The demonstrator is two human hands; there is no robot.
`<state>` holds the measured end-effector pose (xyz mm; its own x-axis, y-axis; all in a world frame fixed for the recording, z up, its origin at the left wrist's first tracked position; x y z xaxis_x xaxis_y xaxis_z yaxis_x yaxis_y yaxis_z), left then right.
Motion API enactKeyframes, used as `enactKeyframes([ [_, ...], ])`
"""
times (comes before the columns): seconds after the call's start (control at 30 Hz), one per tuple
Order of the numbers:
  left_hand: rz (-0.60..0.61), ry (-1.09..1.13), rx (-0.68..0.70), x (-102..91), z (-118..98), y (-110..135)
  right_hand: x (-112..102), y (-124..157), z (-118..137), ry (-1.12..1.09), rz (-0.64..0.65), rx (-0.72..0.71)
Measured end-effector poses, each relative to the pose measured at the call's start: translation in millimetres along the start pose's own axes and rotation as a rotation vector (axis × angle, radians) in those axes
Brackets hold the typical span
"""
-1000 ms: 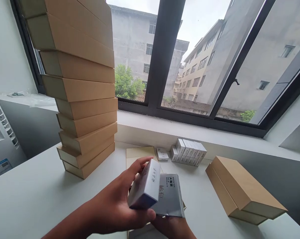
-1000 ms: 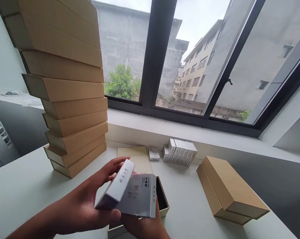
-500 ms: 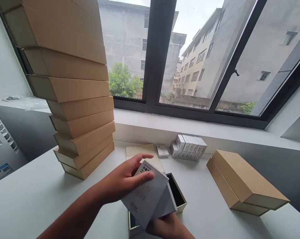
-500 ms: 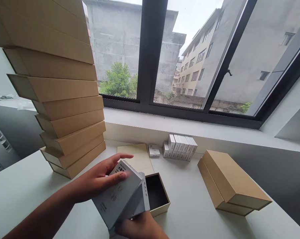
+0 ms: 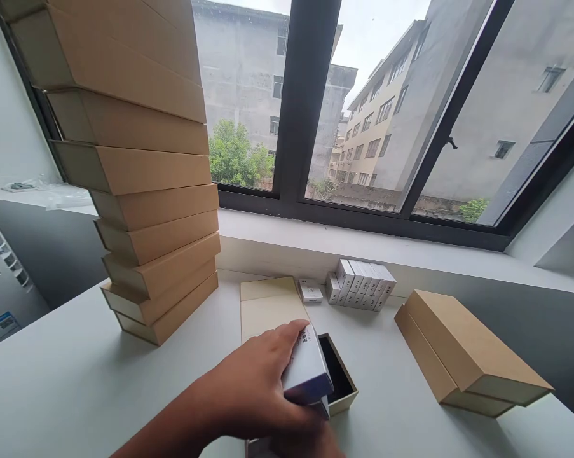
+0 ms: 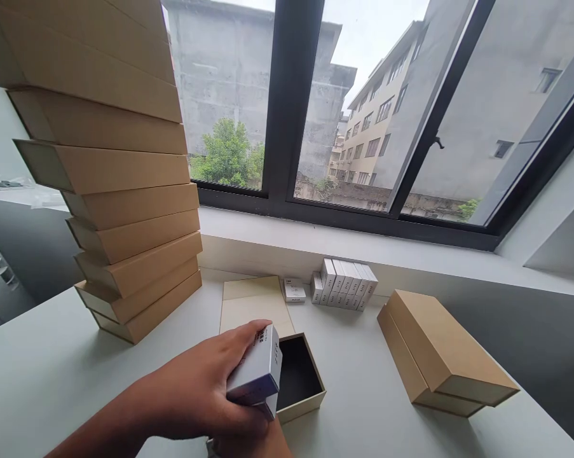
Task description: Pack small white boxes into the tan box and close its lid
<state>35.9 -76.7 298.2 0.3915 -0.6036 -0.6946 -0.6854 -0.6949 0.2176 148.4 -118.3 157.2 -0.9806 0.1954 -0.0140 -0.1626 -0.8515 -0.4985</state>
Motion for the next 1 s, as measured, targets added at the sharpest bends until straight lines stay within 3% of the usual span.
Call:
enactKeyframes([
  [0.1, -0.015, -0.014, 0.005, -9.1, 11.8, -12.7, -23.5, 7.0, 14.5, 0.015, -0.055, -0.014],
  [0.17, 0.033, -0.023, 0.006, -4.6, 23.9, -28.9, -46.5, 9.1, 23.4, 0.028, -0.118, -0.029],
  [0.23, 0.122, 0.006, 0.024, 10.4, 37.1, -47.8, -72.4, 11.9, 28.4, 0.033, -0.183, -0.041],
  [0.33, 0.146, -0.068, 0.046, 40.6, 55.4, -74.2, -109.4, 21.8, 27.4, 0.015, -0.264, -0.053],
  [0.43, 0.133, -0.214, -0.078, 67.4, 71.2, -90.5, -142.5, 38.4, 17.7, 0.102, -0.384, -0.056],
  [0.53, 0.124, -0.303, -0.135, 77.6, 73.4, -93.6, -164.2, 51.9, -2.5, 0.250, -0.454, -0.032],
  [0.63, 0.140, -0.308, -0.147, 75.8, 74.4, -92.2, -171.7, 49.1, -28.3, 0.329, -0.375, 0.023],
  [0.73, 0.174, -0.251, -0.199, 71.5, 82.7, -89.5, -171.3, 25.9, -40.6, 0.341, -0.299, 0.089],
  [0.87, 0.163, -0.251, -0.262, 68.0, 94.4, -81.2, -156.4, -32.8, -37.7, 0.381, -0.219, 0.171],
  [1.0, 0.123, -0.396, -0.275, 67.4, 103.6, -66.3, -143.2, -97.9, -48.7, 0.654, -0.164, 0.171],
])
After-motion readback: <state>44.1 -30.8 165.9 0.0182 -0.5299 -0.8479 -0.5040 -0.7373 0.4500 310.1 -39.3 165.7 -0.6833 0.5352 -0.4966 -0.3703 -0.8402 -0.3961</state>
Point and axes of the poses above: each hand's wrist, its own y-axis away from the middle knuckle, its own x-axis out of the palm, z = x × y, the point moved 6 cm from there along -y, towards the middle knuckle, and after that the axes turned 13 degrees about -x, right-handed, at the moved point
